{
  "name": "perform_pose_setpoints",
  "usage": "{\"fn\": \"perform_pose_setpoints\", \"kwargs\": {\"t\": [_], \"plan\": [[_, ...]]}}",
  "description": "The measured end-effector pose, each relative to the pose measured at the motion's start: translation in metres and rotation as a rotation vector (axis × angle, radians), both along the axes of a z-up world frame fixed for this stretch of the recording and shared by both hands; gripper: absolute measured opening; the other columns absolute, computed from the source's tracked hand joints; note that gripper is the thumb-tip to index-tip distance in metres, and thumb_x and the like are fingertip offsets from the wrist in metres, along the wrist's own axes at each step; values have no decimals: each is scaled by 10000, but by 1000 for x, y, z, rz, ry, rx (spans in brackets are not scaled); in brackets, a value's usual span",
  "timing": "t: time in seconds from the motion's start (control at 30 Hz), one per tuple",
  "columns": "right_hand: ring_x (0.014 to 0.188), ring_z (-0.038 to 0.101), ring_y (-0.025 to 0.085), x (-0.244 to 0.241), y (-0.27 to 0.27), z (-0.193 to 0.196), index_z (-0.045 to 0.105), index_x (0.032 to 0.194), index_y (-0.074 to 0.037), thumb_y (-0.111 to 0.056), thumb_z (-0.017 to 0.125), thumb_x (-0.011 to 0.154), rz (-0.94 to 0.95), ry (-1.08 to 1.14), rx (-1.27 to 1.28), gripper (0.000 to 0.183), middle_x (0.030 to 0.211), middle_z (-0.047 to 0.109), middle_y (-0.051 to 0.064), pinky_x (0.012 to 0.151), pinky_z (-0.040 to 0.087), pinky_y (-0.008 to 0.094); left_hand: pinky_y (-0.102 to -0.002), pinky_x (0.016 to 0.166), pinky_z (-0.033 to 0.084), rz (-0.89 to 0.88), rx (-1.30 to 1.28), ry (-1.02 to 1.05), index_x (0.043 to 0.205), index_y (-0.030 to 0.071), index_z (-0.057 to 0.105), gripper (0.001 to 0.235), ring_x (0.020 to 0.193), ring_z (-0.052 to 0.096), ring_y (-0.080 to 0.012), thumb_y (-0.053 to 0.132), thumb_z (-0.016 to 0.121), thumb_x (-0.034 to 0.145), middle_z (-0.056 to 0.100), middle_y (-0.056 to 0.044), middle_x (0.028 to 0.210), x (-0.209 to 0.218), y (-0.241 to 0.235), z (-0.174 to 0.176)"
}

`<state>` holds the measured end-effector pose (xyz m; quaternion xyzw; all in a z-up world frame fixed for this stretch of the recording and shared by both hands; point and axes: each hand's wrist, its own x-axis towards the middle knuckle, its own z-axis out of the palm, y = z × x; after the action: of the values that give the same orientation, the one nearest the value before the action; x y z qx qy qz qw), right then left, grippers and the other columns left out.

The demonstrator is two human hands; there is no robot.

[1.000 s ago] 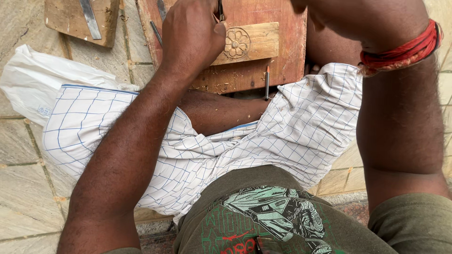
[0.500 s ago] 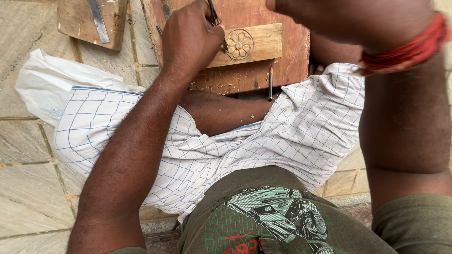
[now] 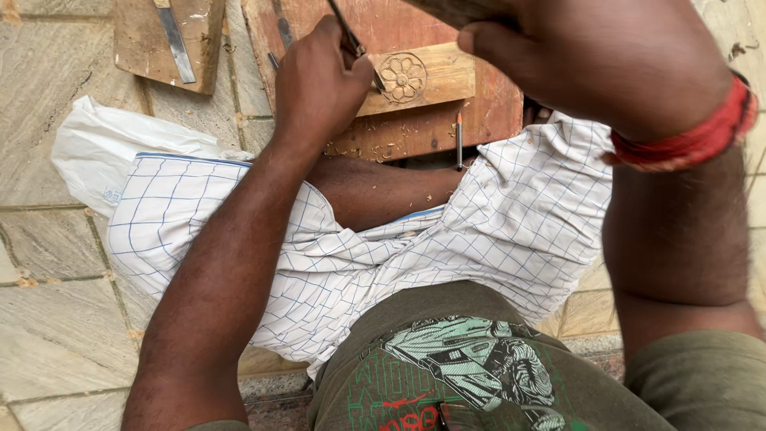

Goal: The person carves a floral design into a small rectangular wooden block using a chisel and a wooden mallet. They repeatedly position the chisel and strike it to remove wood shavings, refining the flower pattern.

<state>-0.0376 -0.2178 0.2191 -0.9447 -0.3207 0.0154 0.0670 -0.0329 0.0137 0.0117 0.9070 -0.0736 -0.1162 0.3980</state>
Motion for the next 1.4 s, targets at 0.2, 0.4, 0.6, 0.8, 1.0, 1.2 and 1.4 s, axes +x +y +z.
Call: {"fn": "perform_pose_setpoints", "kwargs": {"t": [0.2, 0.4, 0.6, 0.8, 1.0, 1.2, 1.4], "plan": [[530, 556, 59, -54, -45, -40, 524, 1541, -141, -234, 649, 1033, -500, 499, 836, 531, 716, 624, 9, 480, 441, 223, -388, 755, 614, -175, -240, 16, 1011, 53, 641, 153, 876, 749, -210, 192, 698, 1042, 752, -121, 969, -41, 17, 28], [750, 627, 43, -119, -71, -124, 390, 1651, -30, -134, 704, 1047, -866, 568, 1248, 689, 1105, 743, 46, 555, 520, 188, -318, 754, 662, 52, -235, 117, 1112, 72, 628, 142, 925, 803, -194, 173, 661, 1019, 751, -128, 1036, -42, 19, 9], [759, 629, 47, -131, -83, -153, 336, 1668, 3, -99, 698, 1049, -924, 593, 1414, 724, 989, 686, 52, 561, 520, 178, -313, 764, 674, 231, -128, -213, 1194, 33, 610, 200, 919, 800, -202, 131, 682, 1035, 780, -138, 1053, -20, 5, -6], [741, 605, 39, -119, -73, -158, 365, 1677, 0, -96, 694, 1059, -894, 631, 1357, 706, 1044, 675, 44, 564, 509, 178, -283, 695, 714, 218, -350, 124, 1233, 57, 557, 261, 848, 811, -174, 162, 645, 1011, 760, -123, 1044, -19, 1, 2], [712, 607, 40, -115, -70, -159, 357, 1652, -18, -70, 679, 1050, -912, 668, 1358, 685, 1097, 691, 48, 555, 525, 187, -260, 707, 683, 199, -292, -14, 1210, 51, 557, 202, 853, 819, -166, 125, 635, 1039, 780, -119, 1008, -15, -2, -14], [808, 638, 34, -115, -69, -167, 348, 1671, -15, -40, 653, 1046, -939, 609, 1277, 697, 1201, 718, 43, 623, 561, 187, -260, 707, 662, 102, -354, -90, 1191, 20, 551, 164, 871, 820, -160, 92, 626, 1064, 741, -119, 1025, -12, -3, -25], [670, 630, 74, -101, -59, -142, 489, 1606, -48, -89, 674, 1184, -677, 333, 961, 462, 993, 747, 75, 537, 575, 219, -250, 563, 667, 86, -272, -102, 1140, 2, 597, 149, 745, 793, -123, 137, 609, 1077, 734, -102, 893, -9, -7, -33]]}}
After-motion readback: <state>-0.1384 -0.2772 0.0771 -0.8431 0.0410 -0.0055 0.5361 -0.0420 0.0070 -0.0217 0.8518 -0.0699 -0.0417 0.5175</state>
